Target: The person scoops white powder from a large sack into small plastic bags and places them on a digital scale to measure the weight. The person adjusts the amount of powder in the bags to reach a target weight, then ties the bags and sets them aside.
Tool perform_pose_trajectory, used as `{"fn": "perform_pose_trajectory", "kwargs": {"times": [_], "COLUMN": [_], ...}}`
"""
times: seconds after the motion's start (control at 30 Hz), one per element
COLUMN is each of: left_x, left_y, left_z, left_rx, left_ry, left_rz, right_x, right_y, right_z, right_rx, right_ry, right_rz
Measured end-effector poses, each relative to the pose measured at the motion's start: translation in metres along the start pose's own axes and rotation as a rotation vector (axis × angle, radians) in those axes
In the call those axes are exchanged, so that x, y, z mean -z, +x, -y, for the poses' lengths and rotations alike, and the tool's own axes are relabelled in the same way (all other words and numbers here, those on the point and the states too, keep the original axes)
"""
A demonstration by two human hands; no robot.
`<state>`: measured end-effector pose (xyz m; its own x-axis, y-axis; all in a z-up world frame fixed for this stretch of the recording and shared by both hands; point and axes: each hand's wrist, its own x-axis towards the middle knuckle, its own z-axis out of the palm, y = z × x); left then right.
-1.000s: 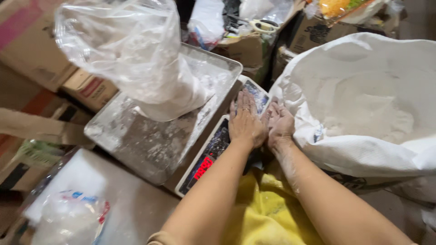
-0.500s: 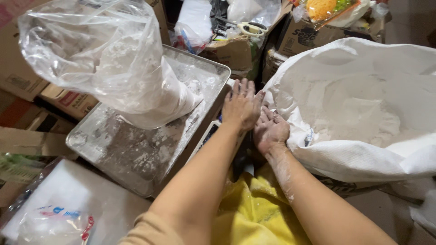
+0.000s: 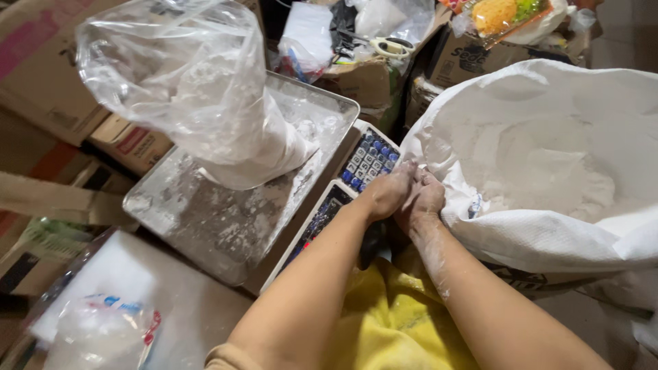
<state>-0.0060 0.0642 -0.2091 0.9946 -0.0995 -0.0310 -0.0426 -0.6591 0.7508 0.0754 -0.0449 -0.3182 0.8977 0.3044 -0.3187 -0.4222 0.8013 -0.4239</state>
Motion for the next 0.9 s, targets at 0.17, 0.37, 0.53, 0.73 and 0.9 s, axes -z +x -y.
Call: {"fn": "perform_pose_trajectory", "kwargs": {"times": [0.17, 0.37, 0.53, 0.73, 0.9], "left_x": [0.023, 0.064, 0.076, 0.083, 0.104], "left_y": [-0.03, -0.063, -0.082, -0.112, -0.141], "left_z": [-0.04, -0.052, -0.047, -0.048, -0.052], "left_rx": [0.06, -0.185, -0.156, 0.008, 0.165], "left_ry": [-0.293, -1.06, -1.172, -1.042, -0.776], "left_rz": [-0.353, -0.992, -1.156, -1.21, -1.218], "right_x": [-0.042, -0.137, -0.264, -0.408, -0.43], "right_y": [-0.042, -0.099, -0.12, -0.139, -0.158], "right_z": [-0.003, 0.018, 0.036, -0.007, -0.047], "right_rx": [0.02, -0.024, -0.083, 0.004, 0.553], "right_ry": [-0.019, 0.046, -0.028, -0.881, -1.935], "right_rz": [-0.108, -0.131, 0.435, 1.082, 0.969]}}
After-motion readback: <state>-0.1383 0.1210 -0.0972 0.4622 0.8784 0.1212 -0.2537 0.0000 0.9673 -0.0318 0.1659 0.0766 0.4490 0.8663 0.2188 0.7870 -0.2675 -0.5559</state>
